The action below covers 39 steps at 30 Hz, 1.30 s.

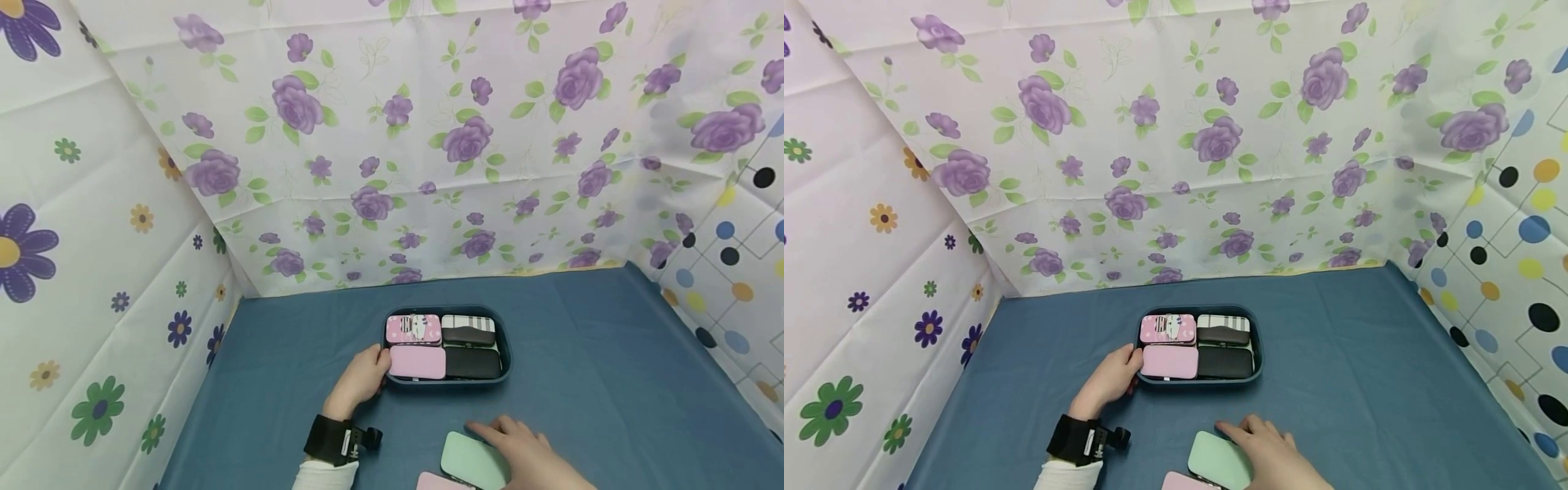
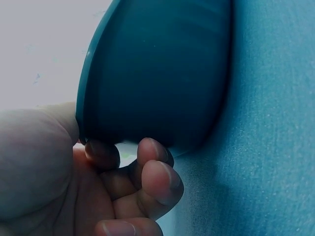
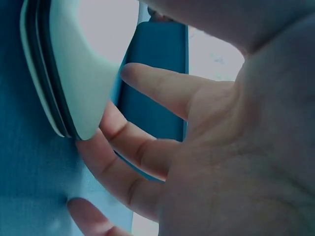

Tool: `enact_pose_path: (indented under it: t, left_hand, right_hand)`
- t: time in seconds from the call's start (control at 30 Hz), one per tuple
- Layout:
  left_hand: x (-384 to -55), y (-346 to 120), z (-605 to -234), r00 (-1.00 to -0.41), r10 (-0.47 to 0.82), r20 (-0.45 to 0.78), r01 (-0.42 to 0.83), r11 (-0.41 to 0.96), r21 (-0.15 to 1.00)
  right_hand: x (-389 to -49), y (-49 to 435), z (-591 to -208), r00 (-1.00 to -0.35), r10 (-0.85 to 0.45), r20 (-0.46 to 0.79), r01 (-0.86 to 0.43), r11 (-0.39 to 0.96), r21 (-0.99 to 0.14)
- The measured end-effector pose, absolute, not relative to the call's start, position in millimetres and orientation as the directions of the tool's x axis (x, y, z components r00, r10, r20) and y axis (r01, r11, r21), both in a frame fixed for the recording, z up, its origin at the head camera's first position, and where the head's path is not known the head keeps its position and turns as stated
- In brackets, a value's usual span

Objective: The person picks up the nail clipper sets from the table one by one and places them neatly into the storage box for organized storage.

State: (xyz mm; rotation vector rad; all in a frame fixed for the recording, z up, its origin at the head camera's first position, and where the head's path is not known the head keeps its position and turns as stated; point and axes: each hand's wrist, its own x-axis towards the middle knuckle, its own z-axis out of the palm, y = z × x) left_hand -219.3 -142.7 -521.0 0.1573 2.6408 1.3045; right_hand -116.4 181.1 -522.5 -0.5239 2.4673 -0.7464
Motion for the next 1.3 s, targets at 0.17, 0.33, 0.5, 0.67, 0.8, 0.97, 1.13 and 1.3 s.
enact_pose_path:
  t: [0.17,0.33,0.5,0.67,0.8,0.97,1.13,1.3]
  left_hand:
    - [-219.2,-142.5,-521.0,-0.976,0.181,-0.122,0.014,0.608,0.794]
    - [-219.2,-142.5,-521.3,-0.976,0.184,-0.116,0.022,0.611,0.791]
    - [-219.2,-142.5,-520.7,-0.977,0.18,-0.115,0.02,0.613,0.79]
    - [-219.1,-142.4,-520.0,-0.977,0.179,-0.115,0.019,0.611,0.792]
    - [-218.8,-142.1,-520.7,-0.977,0.178,-0.12,0.015,0.613,0.79]
    - [-218.6,-142.6,-521.1,-0.977,0.178,-0.12,0.016,0.617,0.786]
    - [-218.4,-142.7,-521.2,-0.976,0.183,-0.118,0.019,0.611,0.791]
    - [-218.4,-142.8,-521.8,-0.976,0.187,-0.113,0.024,0.607,0.794]
  right_hand:
    - [-120.0,181.3,-524.6,-0.794,-0.477,-0.378,-0.192,0.785,-0.588]
    - [-123.0,179.2,-525.7,-0.823,-0.393,-0.409,-0.125,0.829,-0.545]
    - [-121.2,175.1,-525.8,-0.848,-0.37,-0.38,-0.125,0.835,-0.535]
    - [-119.3,171.9,-527.0,-0.869,-0.377,-0.32,-0.166,0.833,-0.528]
    - [-120.0,172.3,-528.0,-0.868,-0.392,-0.306,-0.189,0.829,-0.526]
    - [-120.3,173.2,-527.1,-0.859,-0.427,-0.282,-0.225,0.81,-0.542]
    - [-120.3,173.3,-526.7,-0.859,-0.427,-0.282,-0.219,0.805,-0.552]
    - [-121.0,174.0,-526.7,-0.86,-0.42,-0.29,-0.204,0.804,-0.559]
